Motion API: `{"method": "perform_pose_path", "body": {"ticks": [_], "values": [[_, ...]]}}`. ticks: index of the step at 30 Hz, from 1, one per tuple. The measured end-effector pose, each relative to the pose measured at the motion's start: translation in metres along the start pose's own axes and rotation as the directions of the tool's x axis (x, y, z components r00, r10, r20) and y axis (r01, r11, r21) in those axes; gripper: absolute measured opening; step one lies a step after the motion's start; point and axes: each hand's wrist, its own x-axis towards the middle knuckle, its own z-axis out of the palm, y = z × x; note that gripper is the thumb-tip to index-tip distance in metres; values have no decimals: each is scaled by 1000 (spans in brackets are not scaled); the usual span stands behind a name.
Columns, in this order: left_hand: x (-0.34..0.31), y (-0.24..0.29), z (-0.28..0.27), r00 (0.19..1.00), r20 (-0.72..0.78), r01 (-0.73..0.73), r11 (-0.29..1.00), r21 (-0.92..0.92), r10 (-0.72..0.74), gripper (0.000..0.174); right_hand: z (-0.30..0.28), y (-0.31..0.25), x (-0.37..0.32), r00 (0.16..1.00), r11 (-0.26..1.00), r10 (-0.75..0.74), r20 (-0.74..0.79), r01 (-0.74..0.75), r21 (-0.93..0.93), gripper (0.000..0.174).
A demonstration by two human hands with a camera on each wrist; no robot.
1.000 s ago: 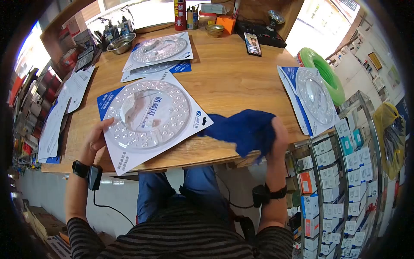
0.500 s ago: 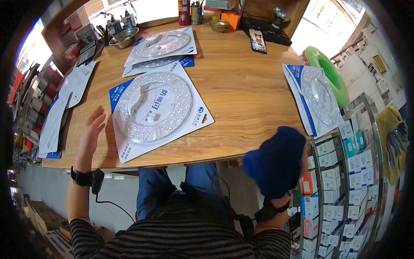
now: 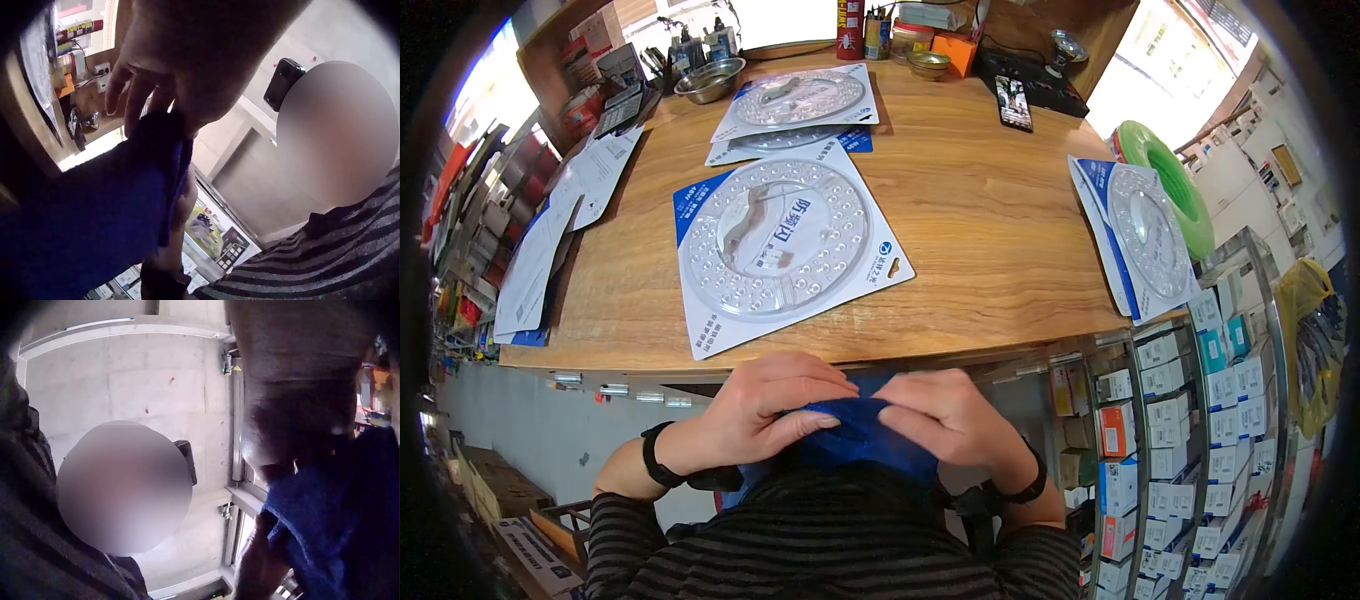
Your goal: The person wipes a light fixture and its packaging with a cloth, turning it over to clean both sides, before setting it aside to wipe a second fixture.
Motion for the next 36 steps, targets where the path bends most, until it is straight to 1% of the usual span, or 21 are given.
{"method": "perform_pose_path", "body": {"ticks": [1, 2, 4, 5, 6, 7, 8, 12, 15, 18, 20, 22, 23, 24, 25, 26, 28, 30, 31, 33, 36], "values": [[-1, 2, 2, 999, 18, 29, 1000, 10, -30, 28, 1, 7, 1, 986, 987, -148, -77, 143, -67, 11], [-2, 5, 3, 997, 38, 60, 998, 20, -61, 21, 0, 5, -2, 987, 988, -144, -77, 139, -65, 11], [5, 19, 5, 988, 77, 141, 987, -73, -136, 21, -7, 0, -16, 981, 983, 181, 72, -178, -51, 12], [12, 28, 6, 971, 123, 221, 962, -158, -203, 21, -11, 6, -24, 987, 984, 144, 74, -151, 99, 12], [20, 38, 6, 971, 122, 221, 962, -159, -203, 21, -8, 5, -25, 987, 984, 144, 75, -151, 99, 12], [31, 49, 7, 988, 65, 154, 931, -330, -141, 21, -4, 3, -25, 953, 869, 301, -35, -259, 421, 11], [40, 55, 8, 996, -3, 76, 869, -488, -88, 22, -2, 2, -26, 876, 650, 476, -83, -286, 704, 11], [63, 58, 8, 988, -103, 41, 825, -564, -119, 23, -1, -1, -12, 885, 762, 428, -183, -244, 600, 11], [66, 47, 1, 940, 28, 248, 621, -743, -341, 18, 5, -5, -37, 890, 846, 374, -261, -211, 490, 10], [51, 32, 13, 973, 79, 214, 710, -671, -218, 20, 17, -10, -67, 885, 911, 309, -349, -170, 377, 10], [42, 27, 9, 969, 122, 244, 766, -595, -214, 30, 19, -10, -76, 879, 946, 260, -399, -149, 289, 10], [30, 22, 5, 911, 234, 396, 565, -724, -338, 33, 22, -9, -65, 876, 970, 211, -435, -133, 201, 10], [23, 9, 7, 916, 196, 390, 658, -644, -351, 38, 14, -16, -67, 874, 979, 186, -448, -127, 160, 10], [12, -1, 11, 908, 188, 400, 644, -652, -374, 38, -8, 4, -48, 878, 984, 171, -447, -125, 130, 10], [5, -8, 13, 960, 0, 270, 921, -280, -281, 39, -2, 2, -60, 880, 989, 144, -453, -115, 92, 10], [-2, -15, 14, 987, -121, 130, 975, 181, -109, 40, -9, 3, -55, 882, 994, 113, -458, -101, 51, 10], [-12, -28, 15, 987, -137, 118, 965, 236, -87, 45, -16, 11, -48, 882, 997, 45, -469, -69, -35, 10], [-19, -37, 13, 985, -172, 83, 871, 484, 2, 51, -28, 18, -23, 876, 991, -19, -482, -47, -124, 10], [-22, -41, 12, 984, -176, 86, 872, 482, 0, 51, -21, 16, -19, 871, 985, -52, -488, -37, -171, 10], [-27, -47, 7, 978, -196, 178, 750, 638, -65, 55, -6, 13, -15, 858, 964, -121, -499, -19, -266, 10], [-36, -59, 2, 963, -244, 257, 688, 679, -118, 49, 1, 10, -19, 831, 914, -225, -508, -1, -407, 10]]}}
